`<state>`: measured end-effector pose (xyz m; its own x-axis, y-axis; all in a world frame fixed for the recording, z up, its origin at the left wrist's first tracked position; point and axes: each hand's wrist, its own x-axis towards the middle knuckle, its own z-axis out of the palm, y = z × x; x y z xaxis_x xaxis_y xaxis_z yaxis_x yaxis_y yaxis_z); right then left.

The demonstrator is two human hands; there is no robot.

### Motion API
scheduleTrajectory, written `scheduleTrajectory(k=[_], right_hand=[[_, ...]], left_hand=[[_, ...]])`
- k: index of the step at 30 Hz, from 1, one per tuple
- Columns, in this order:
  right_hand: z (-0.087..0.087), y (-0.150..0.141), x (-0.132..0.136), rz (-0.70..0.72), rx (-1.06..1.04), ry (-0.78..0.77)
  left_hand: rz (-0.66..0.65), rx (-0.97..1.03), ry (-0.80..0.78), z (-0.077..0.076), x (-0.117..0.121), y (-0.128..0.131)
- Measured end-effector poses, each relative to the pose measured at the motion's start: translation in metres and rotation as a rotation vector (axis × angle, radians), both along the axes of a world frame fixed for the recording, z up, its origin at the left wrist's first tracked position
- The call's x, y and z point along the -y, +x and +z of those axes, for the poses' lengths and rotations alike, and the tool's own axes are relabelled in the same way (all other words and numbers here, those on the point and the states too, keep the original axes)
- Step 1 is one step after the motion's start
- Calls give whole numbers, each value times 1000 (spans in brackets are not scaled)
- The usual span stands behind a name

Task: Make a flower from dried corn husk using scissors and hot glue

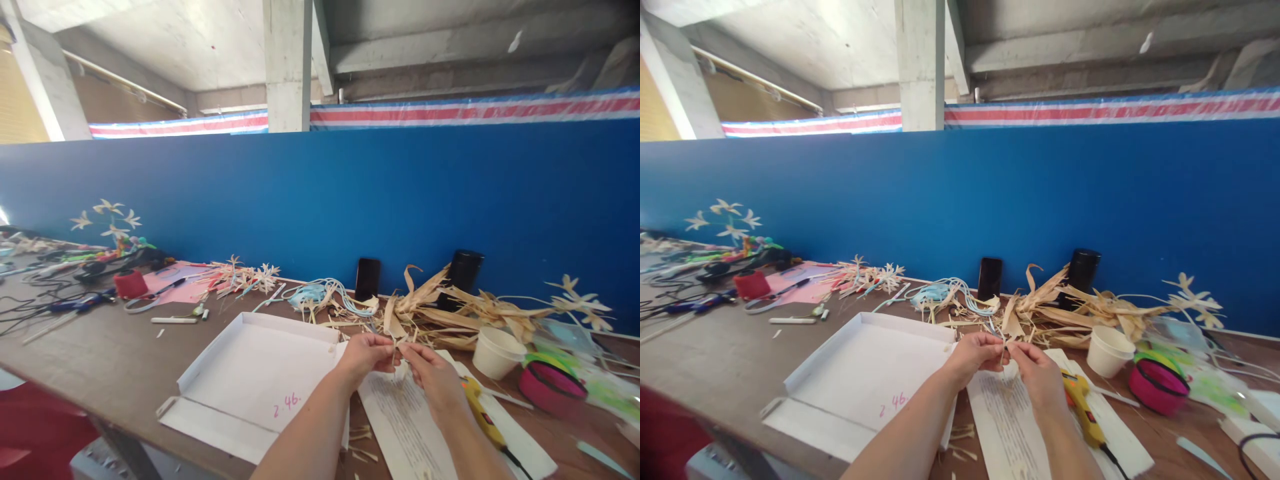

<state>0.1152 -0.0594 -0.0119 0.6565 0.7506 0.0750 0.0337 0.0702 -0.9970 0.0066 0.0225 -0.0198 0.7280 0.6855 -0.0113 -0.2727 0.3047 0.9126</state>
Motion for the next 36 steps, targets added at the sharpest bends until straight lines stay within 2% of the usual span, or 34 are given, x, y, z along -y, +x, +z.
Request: scheduleTrajectory(k=[7, 18, 26, 36], right_hand=[[5, -5, 0, -21, -30, 20], [-1, 0, -1, -40, 41, 1], [-1, 0, 0, -71, 118, -5], [-1, 4, 0, -35, 134, -11]], left_hand=[[21, -7, -49, 2, 1, 0], [1, -5, 8, -4, -1, -1], [-17, 11, 87, 0, 1, -3], [19, 9, 122, 4, 3, -4]])
